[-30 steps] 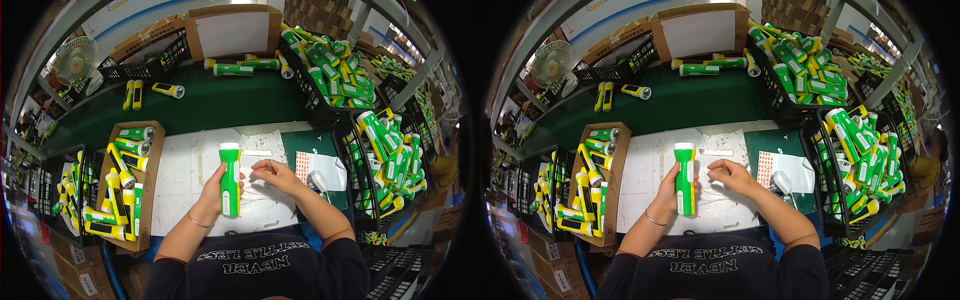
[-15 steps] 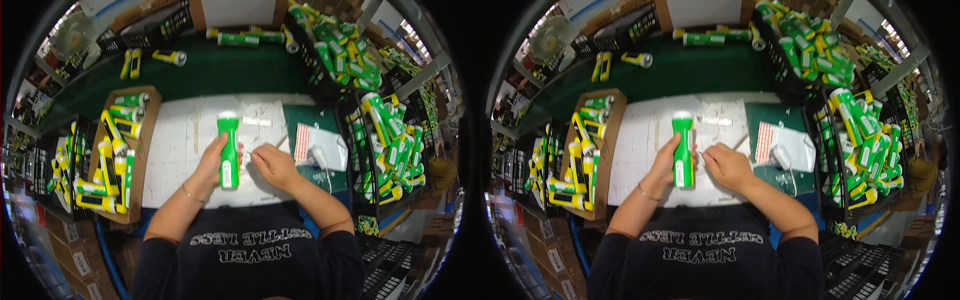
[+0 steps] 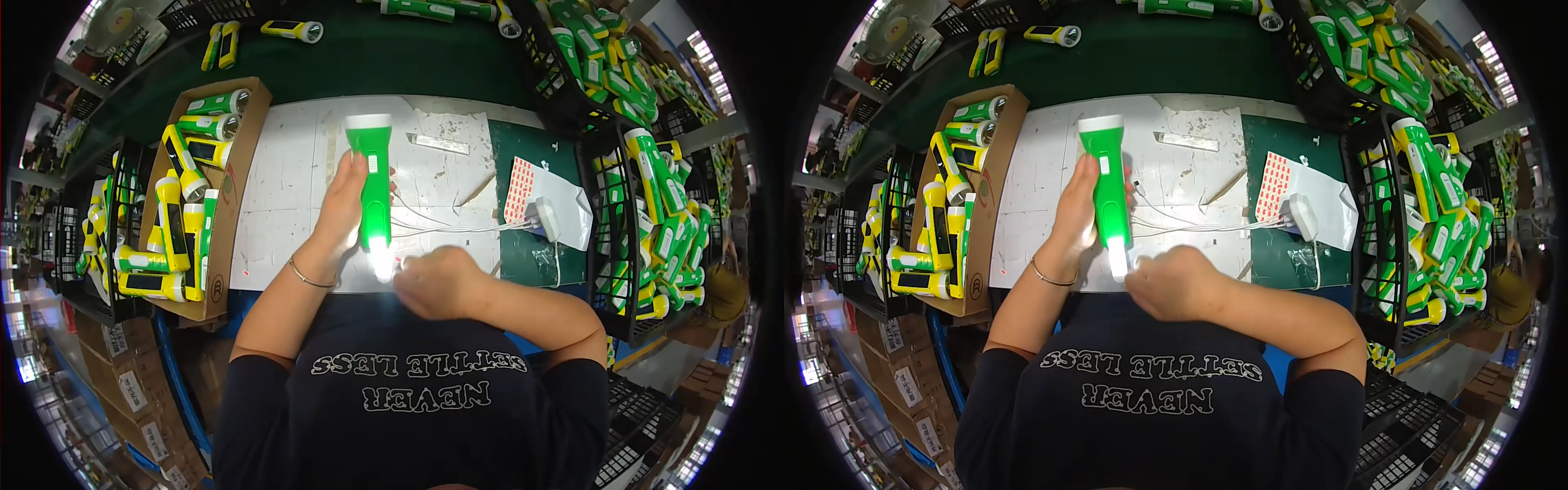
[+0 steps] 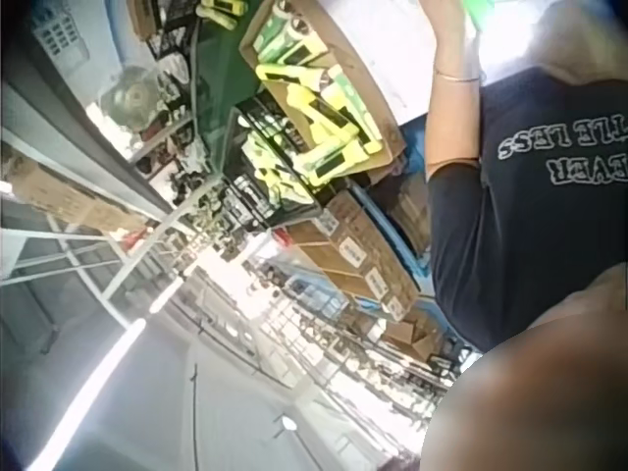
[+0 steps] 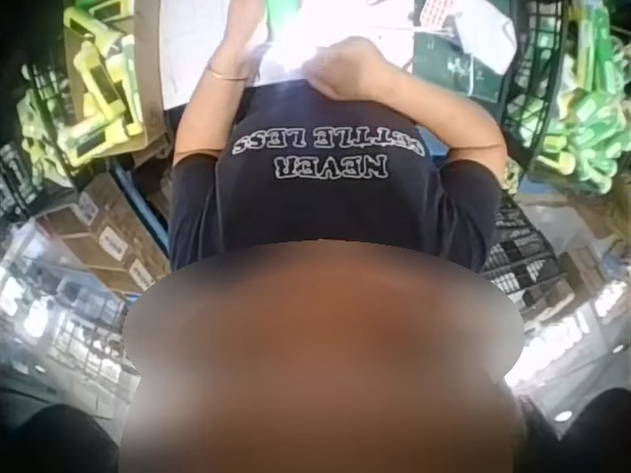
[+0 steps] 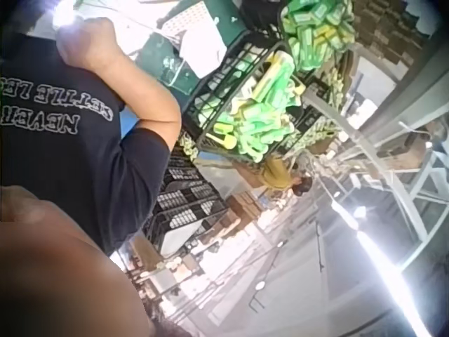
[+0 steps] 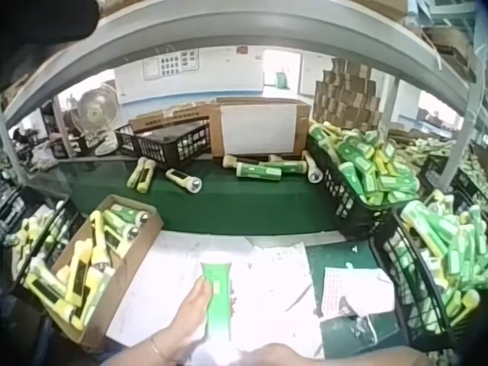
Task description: Applying labels and testing flashlights on a factory assembly line.
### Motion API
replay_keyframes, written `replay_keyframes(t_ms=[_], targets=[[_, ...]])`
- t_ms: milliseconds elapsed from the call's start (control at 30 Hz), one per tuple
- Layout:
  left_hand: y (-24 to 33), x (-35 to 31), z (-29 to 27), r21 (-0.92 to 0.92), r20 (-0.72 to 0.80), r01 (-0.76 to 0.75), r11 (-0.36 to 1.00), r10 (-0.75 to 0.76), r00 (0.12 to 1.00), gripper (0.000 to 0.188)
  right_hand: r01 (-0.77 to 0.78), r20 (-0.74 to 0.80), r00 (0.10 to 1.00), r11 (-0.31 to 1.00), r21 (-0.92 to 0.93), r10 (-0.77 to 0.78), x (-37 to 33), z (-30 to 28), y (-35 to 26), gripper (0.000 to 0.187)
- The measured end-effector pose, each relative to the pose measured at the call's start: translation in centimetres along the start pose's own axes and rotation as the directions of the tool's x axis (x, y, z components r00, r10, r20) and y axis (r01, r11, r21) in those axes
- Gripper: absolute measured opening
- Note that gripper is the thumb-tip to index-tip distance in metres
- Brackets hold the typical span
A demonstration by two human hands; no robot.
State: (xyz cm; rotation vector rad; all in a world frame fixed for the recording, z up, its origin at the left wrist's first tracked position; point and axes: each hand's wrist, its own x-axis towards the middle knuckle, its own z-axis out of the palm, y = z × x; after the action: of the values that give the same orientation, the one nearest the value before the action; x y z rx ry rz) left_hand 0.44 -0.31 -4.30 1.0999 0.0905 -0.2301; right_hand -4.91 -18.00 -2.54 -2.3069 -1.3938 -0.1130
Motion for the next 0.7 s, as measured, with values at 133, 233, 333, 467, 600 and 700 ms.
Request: replay_keyframes(t_ms=[133,233,333,467,600,700], targets=[[0.4,0.2,-0.2,-0.048,-0.002,-0.055,0.997,0.055,0.998,0.037,-0.043,-0.100,0.994,0.998,0.054,0.048,0.2,0.2,0.0,0.023],[0.0,-0.4,0.4,-0.119,0.012,0.017,0.993,-0.015,1.000,0.034,-0.441,-0.184,0.839,0.838,0.322,0.512,2.6,-0.1,2.0,0.033],[0.1,-0.8,1.0,0.172,0.020,-0.022,0.985,0.019,1.000,0.031,-0.514,-0.058,0.798,0.727,0.456,0.600,2.7,0.2,4.1,0.039],[0.5,-1.4,0.9,0.279,0.035,0.002,0.960,-0.012,0.999,0.029,-0.455,-0.109,0.733,0.602,0.657,0.672,1.6,-0.6,5.6,0.042],[0.4,-2.0,0.4,0.672,0.233,-0.315,0.670,0.212,0.949,0.039,-0.476,0.008,0.715,0.478,0.738,0.699,2.1,-3.9,7.0,0.032],[1.8,-3.2,1.0,0.832,0.305,-0.326,0.448,0.121,0.945,0.045,-0.503,0.203,0.849,0.631,0.590,0.487,2.6,-6.2,7.1,0.054]])
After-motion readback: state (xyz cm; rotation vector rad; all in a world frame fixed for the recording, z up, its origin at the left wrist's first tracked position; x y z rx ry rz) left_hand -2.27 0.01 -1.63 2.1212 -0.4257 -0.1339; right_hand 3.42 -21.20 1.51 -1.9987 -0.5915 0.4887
